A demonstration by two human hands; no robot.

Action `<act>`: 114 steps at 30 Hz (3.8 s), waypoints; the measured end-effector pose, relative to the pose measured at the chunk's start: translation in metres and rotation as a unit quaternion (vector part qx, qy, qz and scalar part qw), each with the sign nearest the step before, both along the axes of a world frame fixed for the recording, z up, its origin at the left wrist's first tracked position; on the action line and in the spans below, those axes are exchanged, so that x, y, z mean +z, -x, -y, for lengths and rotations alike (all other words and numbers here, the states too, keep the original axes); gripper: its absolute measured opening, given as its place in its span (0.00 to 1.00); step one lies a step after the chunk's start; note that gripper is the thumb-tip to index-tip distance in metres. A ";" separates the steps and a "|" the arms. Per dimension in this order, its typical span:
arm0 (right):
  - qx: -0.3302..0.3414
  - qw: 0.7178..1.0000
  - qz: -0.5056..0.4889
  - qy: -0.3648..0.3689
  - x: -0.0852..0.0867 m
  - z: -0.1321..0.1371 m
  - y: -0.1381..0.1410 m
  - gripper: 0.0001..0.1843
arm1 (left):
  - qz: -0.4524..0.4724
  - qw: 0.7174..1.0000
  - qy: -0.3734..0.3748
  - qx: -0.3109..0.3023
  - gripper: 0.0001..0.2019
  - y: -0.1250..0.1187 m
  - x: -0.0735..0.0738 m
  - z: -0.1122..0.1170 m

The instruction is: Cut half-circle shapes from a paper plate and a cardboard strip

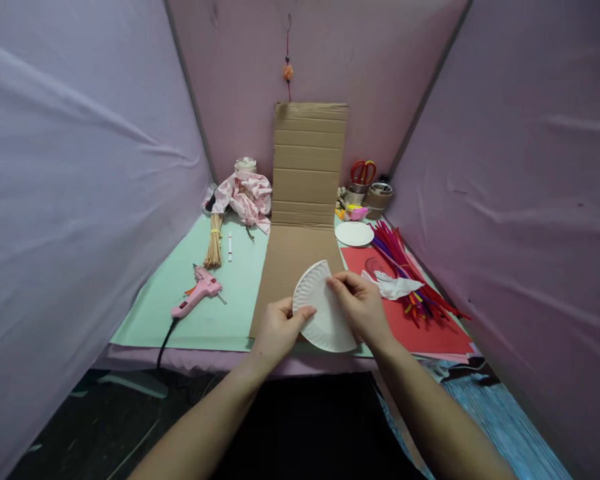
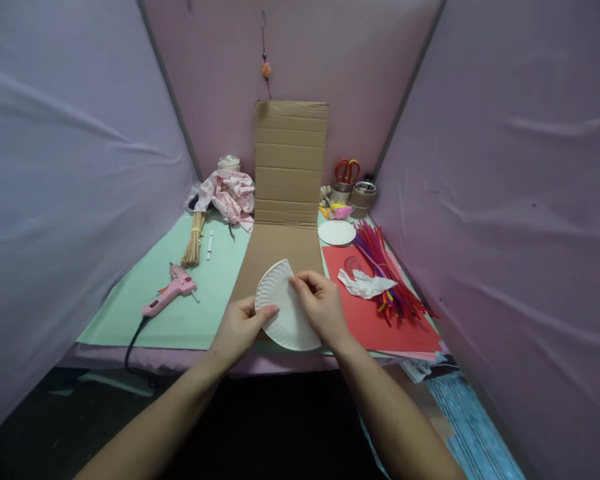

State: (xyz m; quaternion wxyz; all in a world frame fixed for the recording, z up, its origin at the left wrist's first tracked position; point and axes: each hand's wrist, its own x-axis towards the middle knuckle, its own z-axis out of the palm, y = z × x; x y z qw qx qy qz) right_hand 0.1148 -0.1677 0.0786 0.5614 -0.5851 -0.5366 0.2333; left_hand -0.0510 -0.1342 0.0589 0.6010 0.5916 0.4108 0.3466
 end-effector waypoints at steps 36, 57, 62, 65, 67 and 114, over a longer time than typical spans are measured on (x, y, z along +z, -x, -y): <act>0.188 0.847 0.490 -0.083 0.050 0.068 0.027 0.15 | -0.239 0.815 -0.520 -0.088 0.08 0.058 0.070 0.048; 0.128 0.824 0.534 -0.139 0.078 0.132 -0.014 0.16 | -0.165 0.796 -0.550 -0.190 0.15 0.087 0.092 0.056; 0.161 0.845 0.499 -0.106 0.082 0.138 -0.024 0.14 | -0.171 0.788 -0.566 -0.170 0.08 0.080 0.098 0.052; 0.175 0.854 0.486 -0.058 0.083 0.140 -0.029 0.13 | -0.203 0.785 -0.567 -0.147 0.04 0.079 0.096 0.047; 0.178 0.852 0.491 -0.037 0.081 0.140 -0.031 0.15 | -0.217 0.787 -0.557 -0.153 0.02 0.082 0.093 0.044; 0.191 0.854 0.474 0.097 -0.066 -0.009 -0.003 0.48 | -0.467 0.718 -0.480 -0.189 0.52 0.027 -0.050 -0.002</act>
